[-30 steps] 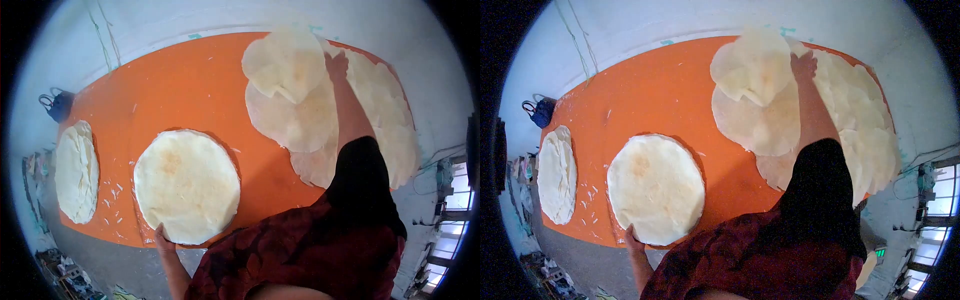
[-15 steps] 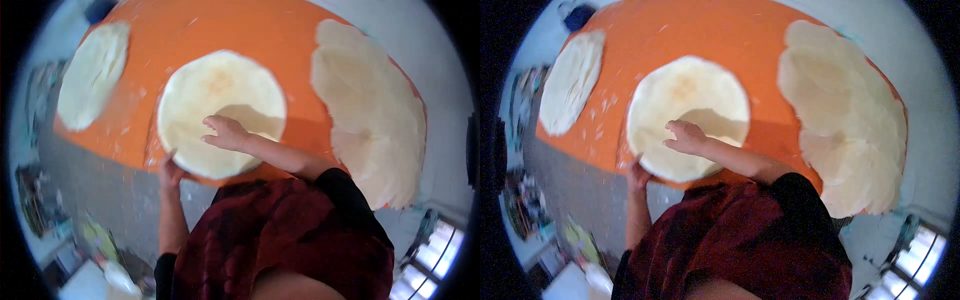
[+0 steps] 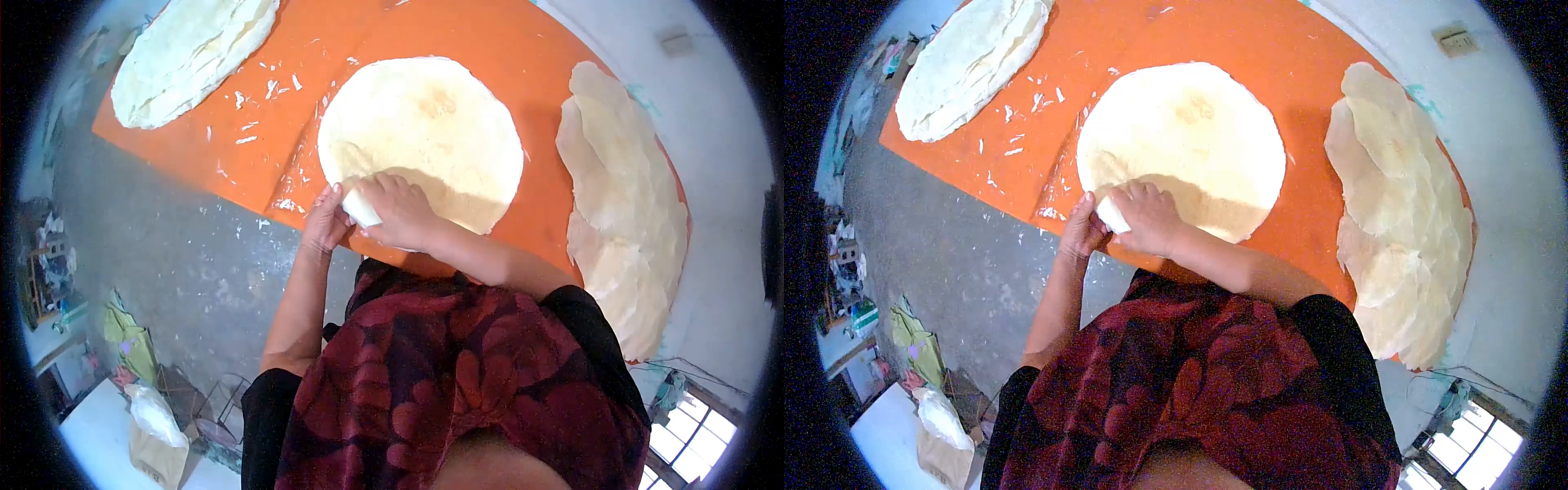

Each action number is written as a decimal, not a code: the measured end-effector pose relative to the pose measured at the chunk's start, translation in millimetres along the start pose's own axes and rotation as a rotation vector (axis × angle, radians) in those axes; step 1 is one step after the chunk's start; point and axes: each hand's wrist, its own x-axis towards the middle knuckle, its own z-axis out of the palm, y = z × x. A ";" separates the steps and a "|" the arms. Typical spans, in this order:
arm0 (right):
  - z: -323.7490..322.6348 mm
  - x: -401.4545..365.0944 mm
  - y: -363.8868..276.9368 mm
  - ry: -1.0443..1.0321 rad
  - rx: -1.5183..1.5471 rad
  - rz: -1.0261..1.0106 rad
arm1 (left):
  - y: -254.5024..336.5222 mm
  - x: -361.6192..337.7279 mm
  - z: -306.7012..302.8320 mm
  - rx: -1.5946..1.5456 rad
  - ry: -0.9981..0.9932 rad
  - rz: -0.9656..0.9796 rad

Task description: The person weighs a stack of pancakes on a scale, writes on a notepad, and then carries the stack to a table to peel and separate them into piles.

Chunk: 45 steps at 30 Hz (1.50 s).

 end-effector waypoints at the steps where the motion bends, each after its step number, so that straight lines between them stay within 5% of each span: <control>1: 6.0 1.3 6.9 0.020 0.062 -0.014 | 1.0 -0.9 0.2 -0.032 -0.020 -0.018; 5: 1.4 6.1 31.6 -0.068 0.302 -0.046 | 5.1 -7.1 7.1 -0.021 -0.163 0.008; 11: -3.5 0.6 44.5 -0.119 0.642 0.205 | -0.1 -7.0 15.3 0.169 0.013 -0.012; 19: -21.9 13.7 66.9 -0.019 0.157 0.188 | -12.9 6.5 33.2 0.293 0.336 0.057; 22: -80.9 31.2 126.6 0.199 0.275 0.307 | -10.1 2.0 56.6 0.306 0.327 0.058; 25: -173.5 35.9 196.2 0.282 0.197 0.208 | -13.3 11.8 28.1 0.306 0.366 -0.009; 26: -211.6 26.6 205.7 0.326 0.102 0.378 | -12.7 12.9 19.7 0.325 0.374 -0.001; 29: -287.0 0.5 302.2 0.703 -0.164 0.200 | -14.4 12.0 28.2 0.321 0.394 0.013; 30: -320.6 -3.2 360.8 0.596 -0.545 0.114 | -14.7 11.4 35.3 0.309 0.401 0.014; 31: -349.0 -25.8 341.9 0.677 -0.153 0.404 | -14.7 11.4 37.1 0.327 0.410 0.024; 33: -377.7 -54.0 395.2 0.833 -0.216 0.286 | -15.2 11.0 40.9 0.361 0.435 0.045; 34: -387.7 -64.6 418.0 0.887 -0.172 0.405 | -15.3 11.4 43.7 0.367 0.446 0.036; 38: -360.9 -85.7 477.0 1.176 -0.226 0.704 | -16.6 10.7 45.6 0.346 0.473 0.037; 41: -300.9 -82.8 477.8 1.027 -0.509 1.003 | -16.5 12.5 43.8 0.345 0.479 0.063; 43: -257.3 -66.7 457.5 0.915 -0.436 1.027 | -17.2 11.2 46.8 0.364 0.455 0.081; 44: -216.0 -55.1 477.1 0.937 -0.523 0.860 | -16.5 11.5 42.4 0.365 0.456 0.073; 45: -209.2 -47.6 411.8 0.834 -0.162 0.804 | -16.1 12.0 35.1 0.366 0.457 0.062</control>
